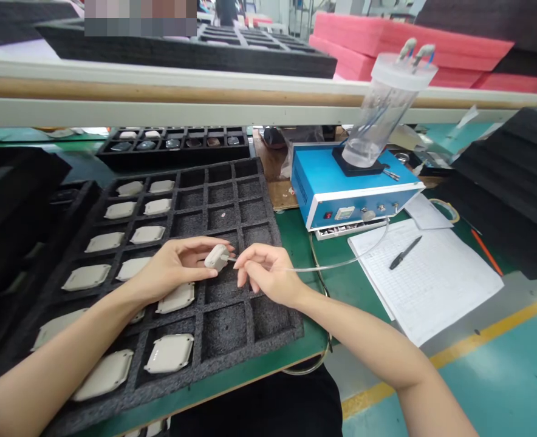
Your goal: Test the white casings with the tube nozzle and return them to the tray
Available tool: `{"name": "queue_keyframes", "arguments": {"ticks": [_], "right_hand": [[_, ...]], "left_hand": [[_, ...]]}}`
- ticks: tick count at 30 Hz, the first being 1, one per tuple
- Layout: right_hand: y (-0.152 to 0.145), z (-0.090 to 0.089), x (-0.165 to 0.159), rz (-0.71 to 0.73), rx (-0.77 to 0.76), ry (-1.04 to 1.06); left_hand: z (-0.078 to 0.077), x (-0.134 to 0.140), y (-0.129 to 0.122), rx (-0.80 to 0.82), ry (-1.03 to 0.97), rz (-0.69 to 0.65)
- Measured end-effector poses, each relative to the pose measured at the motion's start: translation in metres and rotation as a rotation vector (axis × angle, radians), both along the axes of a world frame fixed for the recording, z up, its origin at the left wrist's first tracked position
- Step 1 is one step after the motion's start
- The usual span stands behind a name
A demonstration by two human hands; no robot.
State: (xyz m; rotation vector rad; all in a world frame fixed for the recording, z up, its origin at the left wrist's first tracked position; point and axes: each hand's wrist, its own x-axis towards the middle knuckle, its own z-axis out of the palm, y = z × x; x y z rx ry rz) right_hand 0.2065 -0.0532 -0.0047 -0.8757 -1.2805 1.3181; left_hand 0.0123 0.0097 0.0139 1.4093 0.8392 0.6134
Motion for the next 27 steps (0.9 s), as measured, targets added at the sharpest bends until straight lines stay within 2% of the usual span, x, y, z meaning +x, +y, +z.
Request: {"name": "queue_keyframes", "arguments": {"ticks": [27], "right_hand": [[-0.0003,0.0022,0.001,0.013,-0.038,0.005]], "left_hand": [[0.0023,0.0016,-0.0018,0.006,0.016,0.0]]}}
